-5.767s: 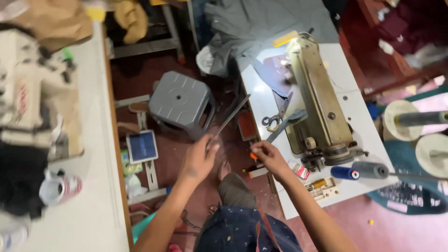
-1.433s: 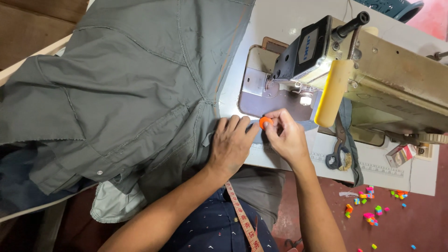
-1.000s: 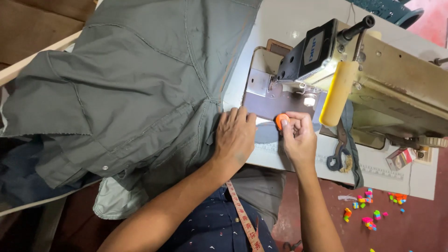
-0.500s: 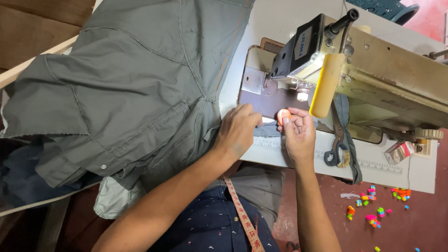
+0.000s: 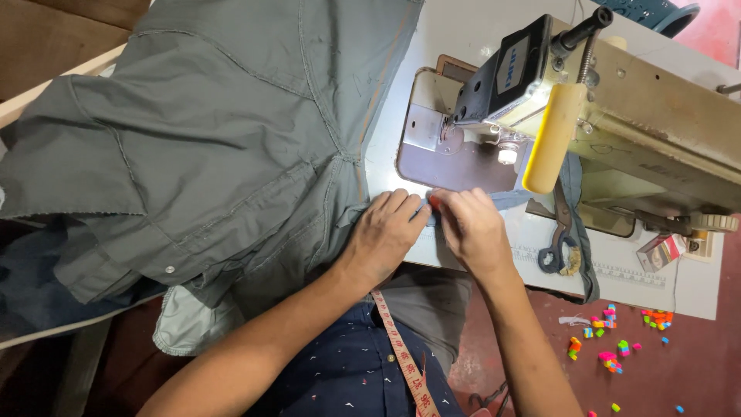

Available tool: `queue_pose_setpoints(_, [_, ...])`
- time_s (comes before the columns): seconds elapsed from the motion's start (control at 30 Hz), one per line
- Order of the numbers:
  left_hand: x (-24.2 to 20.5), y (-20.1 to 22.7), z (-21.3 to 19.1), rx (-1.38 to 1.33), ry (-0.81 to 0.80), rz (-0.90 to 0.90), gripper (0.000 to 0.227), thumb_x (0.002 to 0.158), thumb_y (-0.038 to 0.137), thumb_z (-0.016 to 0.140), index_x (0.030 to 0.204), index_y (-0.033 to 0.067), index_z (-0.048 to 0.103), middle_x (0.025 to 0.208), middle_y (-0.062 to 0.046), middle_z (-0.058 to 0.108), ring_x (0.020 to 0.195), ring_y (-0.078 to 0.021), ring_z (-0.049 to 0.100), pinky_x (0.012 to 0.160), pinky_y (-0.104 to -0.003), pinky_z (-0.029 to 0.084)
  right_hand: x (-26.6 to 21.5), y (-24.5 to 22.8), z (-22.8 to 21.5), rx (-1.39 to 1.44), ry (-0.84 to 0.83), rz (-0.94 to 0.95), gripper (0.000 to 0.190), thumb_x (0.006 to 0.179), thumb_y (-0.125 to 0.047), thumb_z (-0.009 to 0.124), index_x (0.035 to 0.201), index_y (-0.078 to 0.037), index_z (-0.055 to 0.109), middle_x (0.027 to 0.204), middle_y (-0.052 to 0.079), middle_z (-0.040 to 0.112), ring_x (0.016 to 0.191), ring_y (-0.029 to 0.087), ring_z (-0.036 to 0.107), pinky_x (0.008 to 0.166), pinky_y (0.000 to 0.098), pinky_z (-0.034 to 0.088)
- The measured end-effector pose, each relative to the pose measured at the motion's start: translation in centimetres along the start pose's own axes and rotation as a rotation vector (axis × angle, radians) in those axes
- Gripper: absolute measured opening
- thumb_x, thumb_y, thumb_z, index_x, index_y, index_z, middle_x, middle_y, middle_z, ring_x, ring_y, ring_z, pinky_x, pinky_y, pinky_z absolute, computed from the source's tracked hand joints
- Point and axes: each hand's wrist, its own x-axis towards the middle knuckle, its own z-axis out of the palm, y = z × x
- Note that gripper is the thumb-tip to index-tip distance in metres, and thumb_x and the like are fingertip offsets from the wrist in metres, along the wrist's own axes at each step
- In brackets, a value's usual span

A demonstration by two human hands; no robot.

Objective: A person is trimming excess seam allowance from a grey garment using scissors at a sewing workstation.

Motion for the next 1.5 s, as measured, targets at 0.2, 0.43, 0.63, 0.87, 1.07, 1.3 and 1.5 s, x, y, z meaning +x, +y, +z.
queue_pose_setpoints(0.2, [1.0,0.1,-1.2,0.002,-0.017,-0.003,0.008,0.092,-0.004,0.064,0.092,0.0035,0.064,0.079,-0.006,0.045,0.079,-0.027,0.054,0.073,-0.037,0.05,-1.9,2.8,-3.4,-0.314,-0.099,-0.091,0.01,0.084,-0.013,0.069,0.088,-0.018,0.061,0.075,0.001,0.052,0.078,0.025,0.058,0.073,0.0384,0.048])
queue_pose_setpoints(0.43, [0.3,-1.2,-1.3,-0.212,-0.167,-0.109,0.022,0.084,-0.01,0.062,0.1,0.0038,0.064,0.084,-0.003,0.045,0.082,-0.0258,0.051,0.074,-0.036,0.046,-8.5,6.0,-5.9,-0.206,-0.097,0.177,0.015,0.098,-0.012,0.061,0.106,-0.017,0.073,0.084,0.006,0.066,0.082,0.03,0.067,0.081,0.04,0.054])
queue_pose_setpoints(0.63, [2.0,-1.2,-1.5,-0.422,-0.327,-0.244,0.029,0.089,-0.007,0.053,0.112,0.0087,0.06,0.086,-0.004,0.048,0.085,-0.0295,0.056,0.074,-0.04,0.046,-5.2,1.9,-5.6,-0.141,0.055,0.158,0.03,0.094,-0.009,0.069,0.124,-0.003,0.067,0.113,0.017,0.065,0.105,0.039,0.064,0.092,0.0485,0.049])
queue_pose_setpoints(0.87, [2.8,-1.9,-2.7,-0.687,-0.488,-0.45,0.02,0.093,0.006,0.061,0.111,0.0134,0.06,0.087,-0.009,0.059,0.09,-0.0362,0.065,0.082,-0.044,0.053,-1.2,2.3,-0.1,0.225,-0.055,0.099,0.014,0.095,-0.024,0.072,0.107,-0.018,0.068,0.102,-0.001,0.071,0.105,0.026,0.066,0.097,0.0406,0.042])
queue_pose_setpoints(1.07, [1.6,-4.1,-4.8,-0.634,-0.586,-0.628,0.007,0.091,0.011,0.067,0.097,0.0095,0.071,0.082,-0.009,0.065,0.082,-0.0314,0.068,0.077,-0.041,0.055,0.2,3.7,-1.6,0.343,-0.099,0.271,0.004,0.096,-0.022,0.074,0.098,-0.019,0.076,0.083,0.008,0.071,0.088,0.035,0.068,0.085,0.0438,0.05])
queue_pose_setpoints(1.3, [2.4,-3.2,-5.9,-0.703,-0.596,-0.698,0.014,0.096,0.016,0.056,0.097,0.0043,0.065,0.075,-0.017,0.065,0.076,-0.038,0.068,0.071,-0.047,0.054,1.3,4.5,-2.3,0.276,-0.131,0.496,0.008,0.099,-0.028,0.072,0.105,-0.024,0.075,0.083,0.012,0.071,0.084,0.037,0.068,0.079,0.047,0.052])
queue_pose_setpoints(1.5, [2.1,-3.5,-4.7,-0.695,-0.533,-0.711,0.015,0.099,0.018,0.056,0.1,0.0063,0.065,0.067,-0.01,0.066,0.068,-0.0303,0.068,0.063,-0.041,0.053,1.2,0.0,-2.1,0.143,0.163,0.003,0.014,0.095,-0.015,0.073,0.109,-0.012,0.07,0.109,0.008,0.069,0.109,0.033,0.065,0.096,0.0452,0.045])
